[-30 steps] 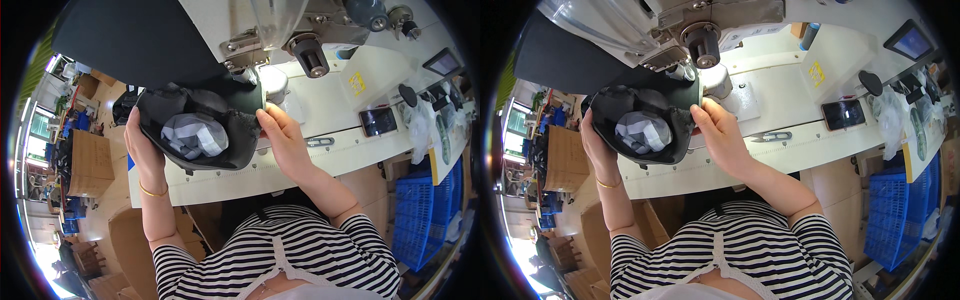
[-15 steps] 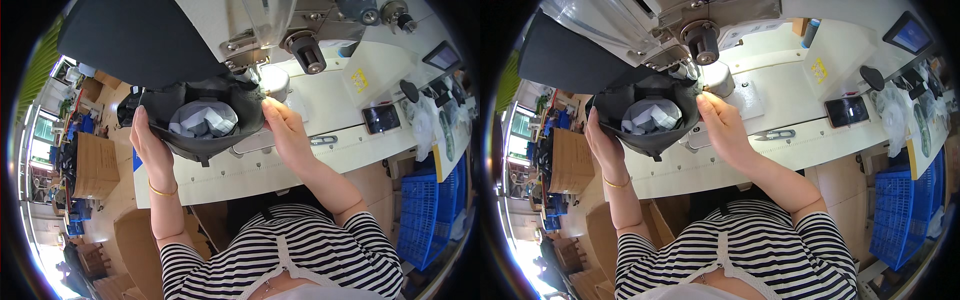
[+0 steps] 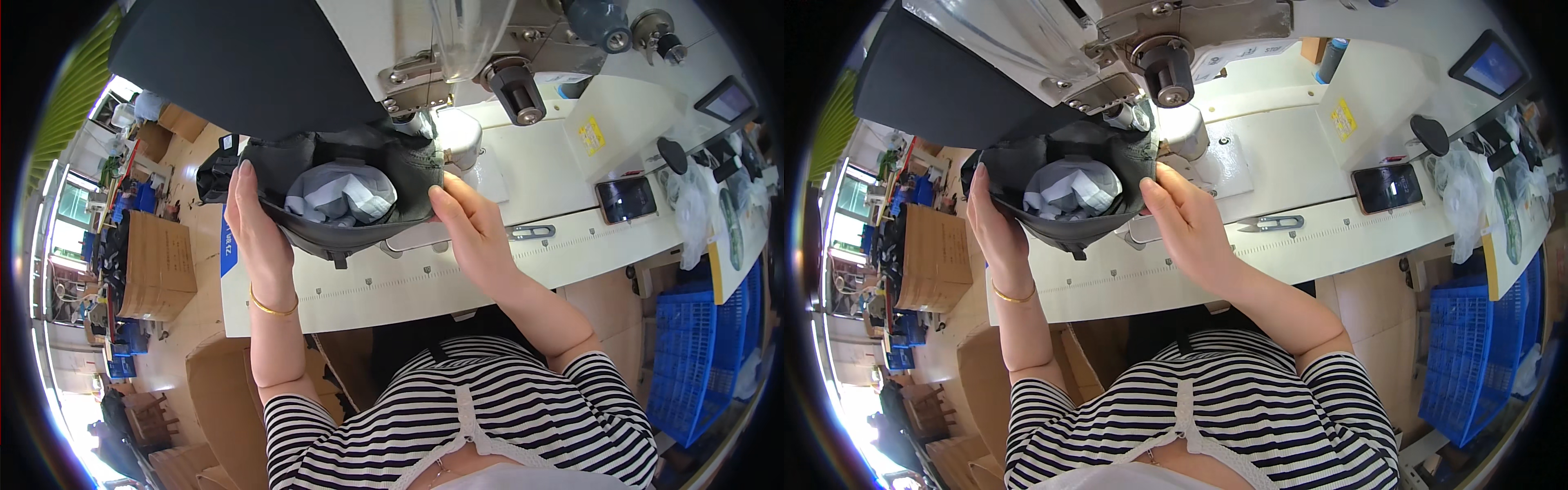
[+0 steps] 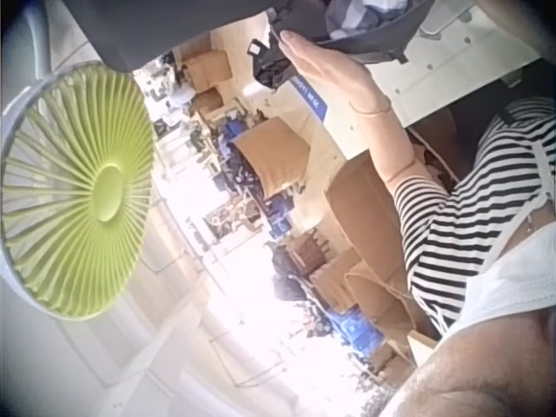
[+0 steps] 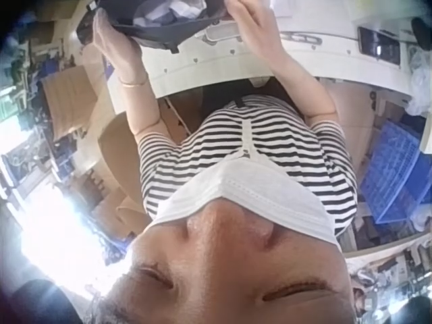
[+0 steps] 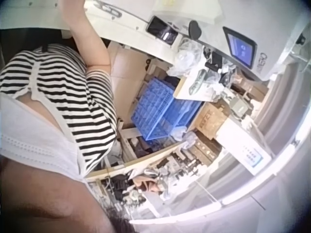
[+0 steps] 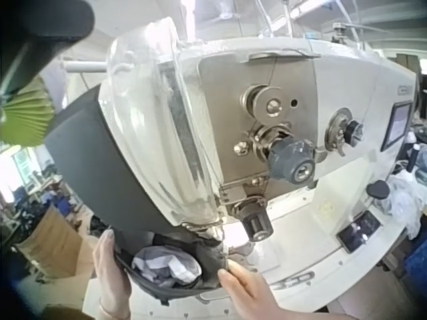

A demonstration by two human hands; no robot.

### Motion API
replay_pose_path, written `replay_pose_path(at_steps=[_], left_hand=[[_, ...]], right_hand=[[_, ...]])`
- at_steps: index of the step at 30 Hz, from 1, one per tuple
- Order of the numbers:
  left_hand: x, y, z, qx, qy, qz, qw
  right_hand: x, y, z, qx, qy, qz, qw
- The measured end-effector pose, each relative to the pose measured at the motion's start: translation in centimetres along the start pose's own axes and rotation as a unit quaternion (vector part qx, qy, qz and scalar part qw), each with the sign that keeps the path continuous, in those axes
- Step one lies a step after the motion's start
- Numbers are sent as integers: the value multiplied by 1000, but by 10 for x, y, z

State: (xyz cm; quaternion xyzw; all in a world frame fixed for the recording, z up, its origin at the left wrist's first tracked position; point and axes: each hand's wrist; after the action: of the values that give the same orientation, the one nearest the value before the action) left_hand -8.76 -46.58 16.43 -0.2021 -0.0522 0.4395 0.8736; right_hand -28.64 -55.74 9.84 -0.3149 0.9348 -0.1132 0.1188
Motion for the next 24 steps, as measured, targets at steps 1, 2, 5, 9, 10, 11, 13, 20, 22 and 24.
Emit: replay_pose_path(at_steps=[1,2,5,9,10,11,13,20,22,24], left_hand=[[-3,1,3,0,0,1,1000],[-7,1,5,-6,6,3,1000],[-11,-7,4,7,36,4,999],[-12,-30,-6,33,27,-8,999],[-13,-42,-14,-28,-26,-32,999],[-20,-56,-17,30,-15,-2,999],[-25,-99,-39,-58,29,34,997],[-31,-166,-58,-55,-485,104,867],[9,-182,-55,-51,-628,107,769],[46,-183,-53,-43,-753,106,649]], right_hand=[[0,1,0,4,11,-7,1000],[0,1,-2,4,11,-8,1000],[-3,2,-6,-13,-17,-21,1000],[-3,1,0,-17,-72,-25,997],[1,3,0,-47,-73,-37,996],[1,6,0,-46,-74,-46,995],[-3,11,-2,-36,-82,-55,994],[2,25,12,-8,8,-124,992],[9,29,13,-48,28,-116,992],[15,30,21,-77,39,-123,989]])
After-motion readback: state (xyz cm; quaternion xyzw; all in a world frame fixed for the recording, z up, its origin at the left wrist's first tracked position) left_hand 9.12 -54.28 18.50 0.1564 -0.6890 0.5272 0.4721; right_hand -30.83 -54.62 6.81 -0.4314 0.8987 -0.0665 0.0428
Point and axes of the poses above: each hand's wrist, its own y-axis away from the middle knuckle, its own x-axis out of the back of the hand, z = x × y, and after that the axes turned 1 degree about z, right-handed
